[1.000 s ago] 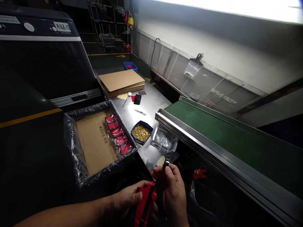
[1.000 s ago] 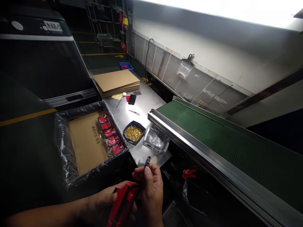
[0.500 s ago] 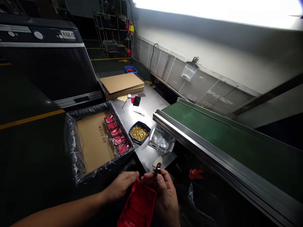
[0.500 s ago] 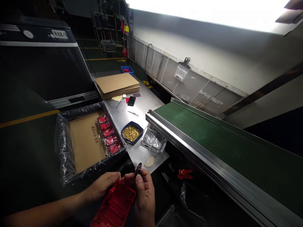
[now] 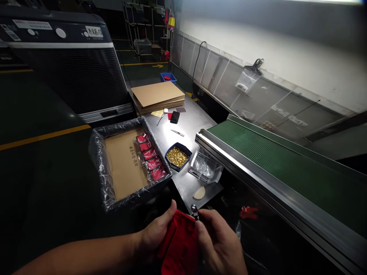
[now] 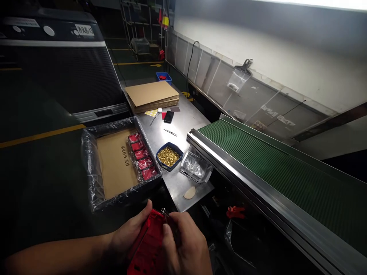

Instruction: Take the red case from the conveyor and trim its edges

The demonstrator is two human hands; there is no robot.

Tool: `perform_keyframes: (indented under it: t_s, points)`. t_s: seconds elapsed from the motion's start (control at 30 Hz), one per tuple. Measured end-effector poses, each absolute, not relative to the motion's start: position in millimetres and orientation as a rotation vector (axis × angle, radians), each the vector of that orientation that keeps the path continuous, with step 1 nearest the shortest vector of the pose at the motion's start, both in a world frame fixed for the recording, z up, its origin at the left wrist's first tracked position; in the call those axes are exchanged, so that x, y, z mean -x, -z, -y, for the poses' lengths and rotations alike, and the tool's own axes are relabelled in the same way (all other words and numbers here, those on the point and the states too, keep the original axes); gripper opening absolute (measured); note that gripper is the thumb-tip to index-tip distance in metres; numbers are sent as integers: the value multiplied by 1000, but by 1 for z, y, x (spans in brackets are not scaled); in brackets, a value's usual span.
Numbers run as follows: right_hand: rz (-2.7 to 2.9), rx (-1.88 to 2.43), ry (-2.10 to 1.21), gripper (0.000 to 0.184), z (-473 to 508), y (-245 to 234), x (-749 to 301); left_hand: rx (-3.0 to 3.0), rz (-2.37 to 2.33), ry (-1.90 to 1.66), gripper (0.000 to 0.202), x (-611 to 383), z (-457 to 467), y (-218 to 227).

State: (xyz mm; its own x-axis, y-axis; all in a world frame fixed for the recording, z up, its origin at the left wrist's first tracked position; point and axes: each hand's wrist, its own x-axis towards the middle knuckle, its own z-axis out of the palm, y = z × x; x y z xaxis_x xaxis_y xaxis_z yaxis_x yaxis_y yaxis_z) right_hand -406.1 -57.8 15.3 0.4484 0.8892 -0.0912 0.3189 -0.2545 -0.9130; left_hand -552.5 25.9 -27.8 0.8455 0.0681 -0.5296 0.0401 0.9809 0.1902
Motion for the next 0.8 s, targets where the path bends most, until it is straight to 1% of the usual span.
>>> perform_keyframes:
  t_s: [0.07,0.17,0.33,0.43,0.6,0.8]
  points:
    - [1231,1857,-733,24,60,-18,412,-215,-574,-22,92,554,-28,22]
    - [1419,1911,-654,22,61,-16,418,-211,-557,-52,84,557,-30,19]
    - [1633,1924,-576,18,56,-16,413,-211,-592,-38,84,558,-33,18]
    - [1640,1942,-583,17,55,-18,413,-214,-614,-48,80,558,-34,19]
    - [1516,2034,-588,21,55,-20,421,-246,-670,-61,81,559,-35,22]
    - [1606,1957,-516,14,52,-19,417,-310,-681,-64,82,557,-37,21]
